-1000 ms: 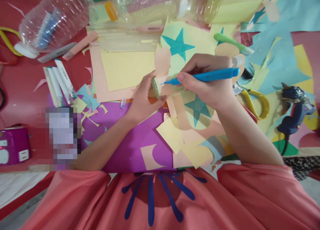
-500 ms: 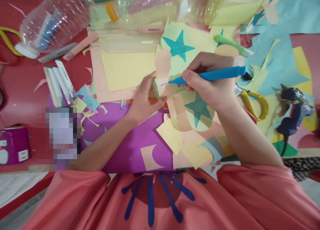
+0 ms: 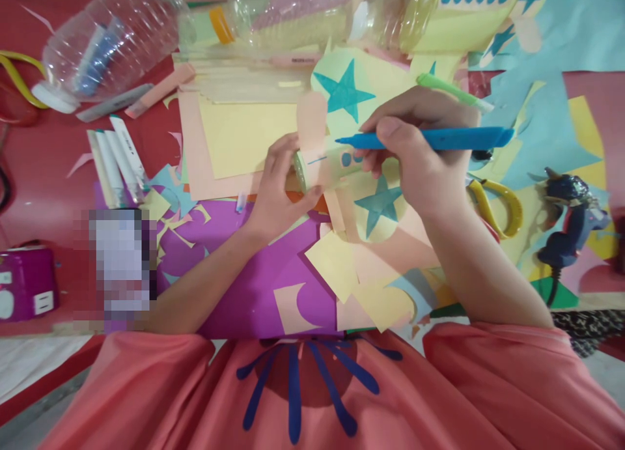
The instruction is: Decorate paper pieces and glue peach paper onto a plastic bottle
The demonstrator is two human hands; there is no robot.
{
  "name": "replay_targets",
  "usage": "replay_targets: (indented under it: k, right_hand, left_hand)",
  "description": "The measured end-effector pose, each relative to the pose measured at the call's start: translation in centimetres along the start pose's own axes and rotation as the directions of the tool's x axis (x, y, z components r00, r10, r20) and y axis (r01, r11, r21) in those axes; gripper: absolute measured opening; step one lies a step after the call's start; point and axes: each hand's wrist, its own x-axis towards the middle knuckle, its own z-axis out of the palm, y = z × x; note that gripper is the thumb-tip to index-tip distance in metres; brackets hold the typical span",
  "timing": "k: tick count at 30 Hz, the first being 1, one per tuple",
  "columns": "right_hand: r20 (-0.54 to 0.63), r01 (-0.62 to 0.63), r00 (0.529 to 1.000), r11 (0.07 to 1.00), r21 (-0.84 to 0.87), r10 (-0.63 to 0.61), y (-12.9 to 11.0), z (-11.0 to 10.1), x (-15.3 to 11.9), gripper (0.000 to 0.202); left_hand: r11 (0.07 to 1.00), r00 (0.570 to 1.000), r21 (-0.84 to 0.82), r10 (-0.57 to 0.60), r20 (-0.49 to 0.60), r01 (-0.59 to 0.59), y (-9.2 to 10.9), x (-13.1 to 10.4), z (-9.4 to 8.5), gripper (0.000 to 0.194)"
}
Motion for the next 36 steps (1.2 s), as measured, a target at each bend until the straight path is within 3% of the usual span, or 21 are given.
replay_targets:
  k: [7, 16, 22, 36]
  right_hand:
    - [0.074, 0.124, 0.99, 0.992, -0.023, -0.122, 0.4, 0.3, -0.3, 0.007]
    - [0.067, 0.179, 0.983, 0.973, -0.145, -0.171, 0.5, 0.8, -0.6, 0.012]
    - [0.095, 0.154, 0.986, 0.973, -0.172, -0.139, 1.1, 0.8, -0.8, 0.014]
    - [0.174, 0.283, 0.953, 0.93, -0.236, -0.246, 1.2, 1.1, -1.0, 0.016]
  left_hand:
    - [1.0, 1.0, 0.01, -0.026, -0.018, 0.026, -0.3, 0.0, -0.3, 0.058]
    - [0.999, 1.0, 0.036, -0.011, -0.001, 0.011, -0.1, 0.2, -0.5, 0.061]
    - [0.999, 1.0, 0.036, -0.002, 0.014, 0.001, -0.4, 0.2, -0.6, 0.063]
    - [0.999, 1.0, 0.044, 0.018, 0.003, -0.018, -0.6, 0.2, -0.4, 0.061]
